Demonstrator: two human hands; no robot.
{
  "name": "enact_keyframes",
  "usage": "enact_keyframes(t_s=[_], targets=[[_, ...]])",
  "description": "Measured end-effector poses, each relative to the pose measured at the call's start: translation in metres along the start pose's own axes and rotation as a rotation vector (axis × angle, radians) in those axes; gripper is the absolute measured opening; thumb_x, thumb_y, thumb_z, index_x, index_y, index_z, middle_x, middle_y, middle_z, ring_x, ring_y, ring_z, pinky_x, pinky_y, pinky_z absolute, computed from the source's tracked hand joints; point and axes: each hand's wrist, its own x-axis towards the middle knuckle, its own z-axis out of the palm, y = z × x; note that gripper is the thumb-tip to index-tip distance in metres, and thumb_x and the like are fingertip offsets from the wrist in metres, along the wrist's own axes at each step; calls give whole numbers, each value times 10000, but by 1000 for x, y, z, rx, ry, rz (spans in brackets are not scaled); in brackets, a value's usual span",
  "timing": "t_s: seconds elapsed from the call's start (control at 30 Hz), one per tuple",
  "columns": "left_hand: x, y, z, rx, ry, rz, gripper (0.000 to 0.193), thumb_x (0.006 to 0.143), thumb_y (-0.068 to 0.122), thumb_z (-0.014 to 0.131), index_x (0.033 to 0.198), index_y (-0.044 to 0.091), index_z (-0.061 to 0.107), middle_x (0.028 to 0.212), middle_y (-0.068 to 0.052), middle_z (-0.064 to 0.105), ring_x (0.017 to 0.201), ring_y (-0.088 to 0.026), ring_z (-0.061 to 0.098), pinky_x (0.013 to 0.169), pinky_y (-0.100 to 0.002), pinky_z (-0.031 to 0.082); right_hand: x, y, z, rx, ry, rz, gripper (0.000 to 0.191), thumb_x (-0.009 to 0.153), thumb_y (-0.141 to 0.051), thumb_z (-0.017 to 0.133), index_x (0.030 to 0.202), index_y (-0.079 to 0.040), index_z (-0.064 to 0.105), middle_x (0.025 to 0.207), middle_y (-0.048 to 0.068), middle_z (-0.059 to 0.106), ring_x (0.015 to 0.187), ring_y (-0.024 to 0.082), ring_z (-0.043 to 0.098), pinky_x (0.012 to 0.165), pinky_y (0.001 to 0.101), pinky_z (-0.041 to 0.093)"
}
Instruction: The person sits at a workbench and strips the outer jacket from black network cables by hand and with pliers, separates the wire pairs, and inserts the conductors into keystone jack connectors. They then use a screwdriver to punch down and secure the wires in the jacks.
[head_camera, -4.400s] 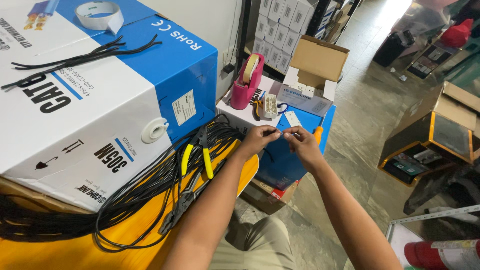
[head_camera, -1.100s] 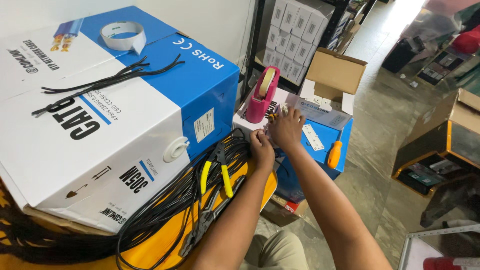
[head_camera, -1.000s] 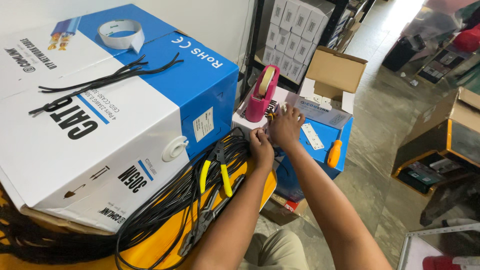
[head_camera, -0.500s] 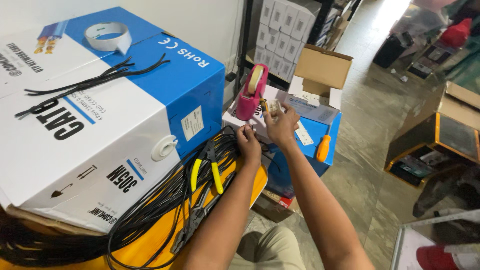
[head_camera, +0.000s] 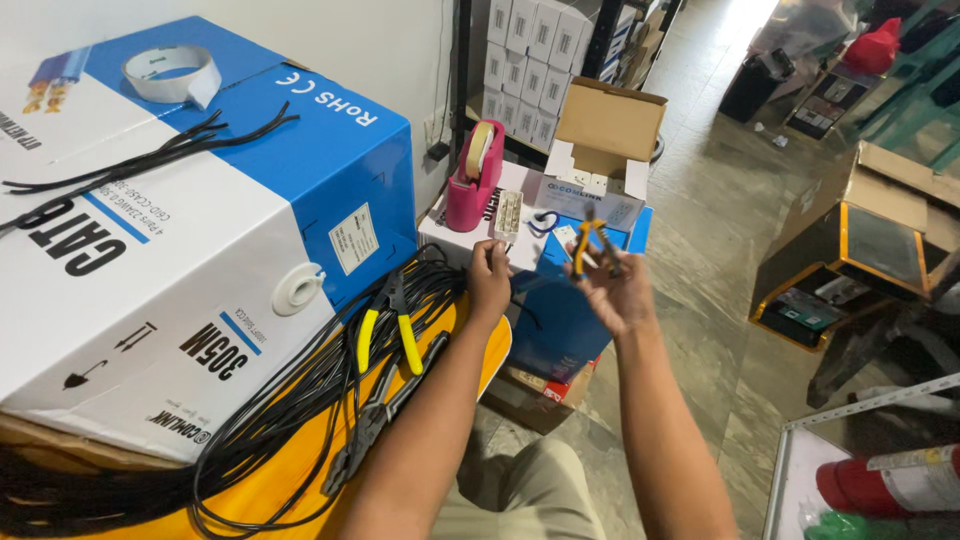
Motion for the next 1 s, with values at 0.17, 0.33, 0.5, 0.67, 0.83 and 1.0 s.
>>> enact_keyframes(t_s=[0.17, 0.33, 0.5, 0.67, 0.83, 1.0], targets=[[-1, 2, -4, 15, -4, -5, 206, 1058, 242, 557, 1091, 42, 599, 789, -17, 600, 641, -97, 567, 618, -261, 486, 9, -44, -3, 19, -69, -19, 530, 854, -263, 460, 1282, 25, 578, 1280, 220, 625, 1178, 346, 600, 968, 449, 521], [0, 3, -4, 42, 0, -41, 214, 1053, 250, 552, 1101, 47, 601, 797, -8, 603, 644, -96, 571, 621, -263, 493, 27, -52, -12, -115, -37, -22, 489, 887, -309, 429, 1222, 3, 599, 1172, 193, 635, 1002, 290, 586, 864, 411, 496], [2, 2, -3, 74, -7, -12, 223, 1046, 249, 576, 1087, 33, 606, 790, -33, 624, 636, -113, 591, 620, -277, 505, 47, -37, -27, -390, 71, -116, 335, 1050, -351, 478, 1238, -78, 524, 1149, 121, 617, 992, 232, 596, 862, 404, 479], [3, 1, -6, 103, -25, -13, 246, 1041, 258, 568, 1083, 29, 649, 809, -35, 658, 627, -117, 603, 608, -279, 511, 56, -21, -28, -545, 99, -129, 333, 972, -143, 507, 1301, -92, 487, 1125, 116, 658, 954, 225, 640, 849, 368, 533], [3, 1, -6, 108, -38, -37, 267, 1050, 266, 557, 1085, 26, 668, 800, -57, 648, 635, -126, 598, 603, -292, 498, 46, -18, -27, -911, 91, -356, 493, 902, -21, 544, 1388, -48, 471, 1156, 132, 638, 989, 223, 645, 851, 327, 509], [3, 3, -7, 121, -36, -40, 256, 1042, 257, 550, 1078, 21, 645, 796, -47, 654, 627, -128, 624, 616, -288, 509, 31, -21, -23, -1634, 576, -501, 727, 839, -201, 783, 1431, -6, 409, 1242, 258, 563, 1102, 405, 603, 919, 465, 504]])
